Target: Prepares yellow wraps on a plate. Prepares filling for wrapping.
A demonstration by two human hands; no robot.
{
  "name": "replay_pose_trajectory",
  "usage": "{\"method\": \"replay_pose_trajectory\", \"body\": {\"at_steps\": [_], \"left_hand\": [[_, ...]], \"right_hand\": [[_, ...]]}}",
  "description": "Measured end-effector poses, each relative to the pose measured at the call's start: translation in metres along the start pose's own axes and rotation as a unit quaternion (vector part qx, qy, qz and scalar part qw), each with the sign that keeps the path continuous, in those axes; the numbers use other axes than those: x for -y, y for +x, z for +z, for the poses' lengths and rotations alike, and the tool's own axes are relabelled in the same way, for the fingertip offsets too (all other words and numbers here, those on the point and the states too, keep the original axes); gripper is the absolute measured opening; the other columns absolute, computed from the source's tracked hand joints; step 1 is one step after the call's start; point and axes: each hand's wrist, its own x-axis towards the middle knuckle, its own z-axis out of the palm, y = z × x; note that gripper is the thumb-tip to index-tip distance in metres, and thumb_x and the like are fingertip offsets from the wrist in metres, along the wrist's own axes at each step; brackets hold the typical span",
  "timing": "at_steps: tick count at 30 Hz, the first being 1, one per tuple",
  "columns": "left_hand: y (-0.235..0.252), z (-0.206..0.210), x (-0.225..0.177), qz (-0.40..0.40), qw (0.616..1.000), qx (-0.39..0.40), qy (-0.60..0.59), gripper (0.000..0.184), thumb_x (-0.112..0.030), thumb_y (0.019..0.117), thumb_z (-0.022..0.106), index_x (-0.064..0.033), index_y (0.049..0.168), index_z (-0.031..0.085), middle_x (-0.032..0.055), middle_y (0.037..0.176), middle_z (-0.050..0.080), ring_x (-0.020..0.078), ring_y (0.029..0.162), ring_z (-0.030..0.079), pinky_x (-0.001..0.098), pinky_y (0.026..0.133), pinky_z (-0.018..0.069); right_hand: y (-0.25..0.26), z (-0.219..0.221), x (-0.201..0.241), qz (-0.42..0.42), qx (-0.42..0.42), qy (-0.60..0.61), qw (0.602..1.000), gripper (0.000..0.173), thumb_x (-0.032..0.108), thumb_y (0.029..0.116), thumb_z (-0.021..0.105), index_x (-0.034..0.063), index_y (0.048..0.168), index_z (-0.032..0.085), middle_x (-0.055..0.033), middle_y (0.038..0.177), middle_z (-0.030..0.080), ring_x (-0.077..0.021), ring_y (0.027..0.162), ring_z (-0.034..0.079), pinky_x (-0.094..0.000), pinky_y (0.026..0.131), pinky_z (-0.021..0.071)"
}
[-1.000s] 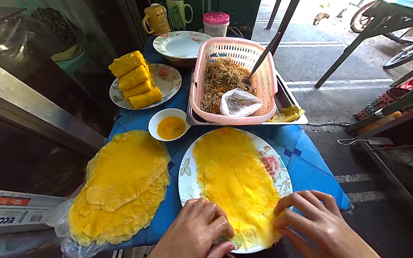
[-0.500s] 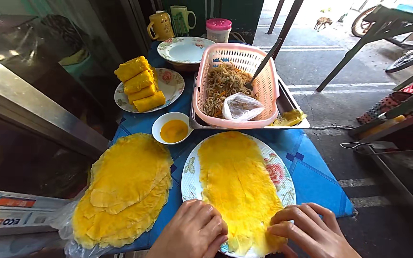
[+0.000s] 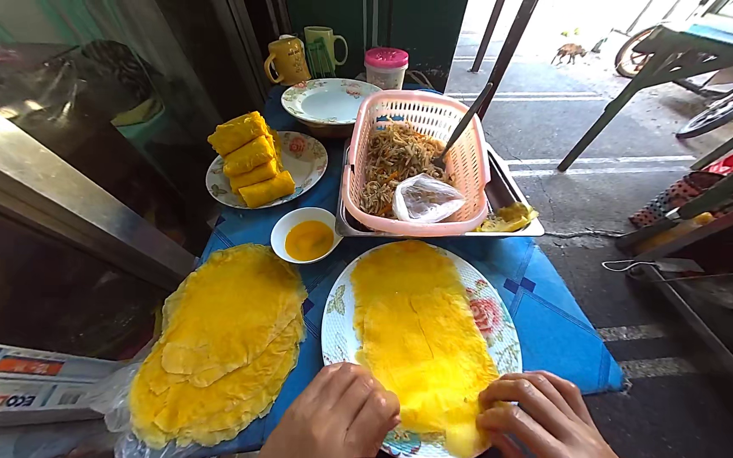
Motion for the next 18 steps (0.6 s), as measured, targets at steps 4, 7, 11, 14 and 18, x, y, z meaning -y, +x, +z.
{"method": "replay_pose_trajectory", "body": {"at_steps": [4, 7, 11, 14, 18], "left_hand": [[-0.004, 0.001, 0.001, 0.017, 0.999, 0.030, 0.021, 0.022, -0.033, 0.1058, 0.055, -0.0175, 0.109, 0.070, 0.0030, 0.109, 0.071, 0.0212, 0.116, 0.064, 0.0366, 0.104, 0.0486], [-0.008, 0.003, 0.003, 0.028, 0.999, 0.041, 0.001, 0.018, -0.030, 0.1043, 0.059, -0.0203, 0.110, 0.073, 0.0034, 0.111, 0.071, 0.0221, 0.118, 0.063, 0.0394, 0.106, 0.0472], [-0.005, 0.006, 0.000, 0.003, 0.999, 0.027, -0.042, 0.020, -0.028, 0.1066, 0.055, -0.0170, 0.103, 0.071, 0.0008, 0.108, 0.073, 0.0176, 0.115, 0.065, 0.0369, 0.108, 0.0463], [0.005, 0.005, 0.000, -0.012, 0.998, 0.033, -0.051, 0.029, -0.032, 0.1086, 0.049, -0.0163, 0.106, 0.073, 0.0006, 0.107, 0.074, 0.0167, 0.112, 0.067, 0.0380, 0.109, 0.0447], [0.032, 0.023, 0.021, -0.020, 0.999, -0.021, 0.037, 0.040, -0.037, 0.1104, 0.040, -0.0181, 0.123, 0.073, 0.0007, 0.126, 0.072, 0.0199, 0.123, 0.065, 0.0401, 0.104, 0.0517]], "right_hand": [[0.001, 0.000, 0.002, -0.003, -0.007, -0.018, 1.000, 0.013, 0.023, 0.1020, 0.060, 0.0149, 0.101, 0.071, -0.0063, 0.110, 0.072, -0.0242, 0.113, 0.063, -0.0490, 0.105, 0.0384], [0.002, -0.003, 0.002, -0.007, -0.005, -0.009, 1.000, 0.013, 0.023, 0.1015, 0.061, 0.0152, 0.101, 0.071, -0.0068, 0.111, 0.072, -0.0245, 0.112, 0.063, -0.0495, 0.106, 0.0376], [0.004, -0.006, 0.000, -0.015, 0.013, 0.005, 1.000, 0.013, 0.024, 0.1015, 0.062, 0.0171, 0.102, 0.073, -0.0053, 0.109, 0.072, -0.0244, 0.111, 0.063, -0.0520, 0.105, 0.0367], [0.010, -0.011, 0.001, -0.013, 0.026, 0.013, 1.000, 0.016, 0.027, 0.1011, 0.063, 0.0174, 0.104, 0.076, -0.0048, 0.107, 0.073, -0.0243, 0.108, 0.064, -0.0539, 0.106, 0.0353], [0.034, -0.013, -0.002, -0.015, 0.003, -0.010, 1.000, 0.024, 0.029, 0.1028, 0.059, 0.0191, 0.119, 0.073, -0.0056, 0.120, 0.071, -0.0242, 0.120, 0.061, -0.0543, 0.108, 0.0352]]}}
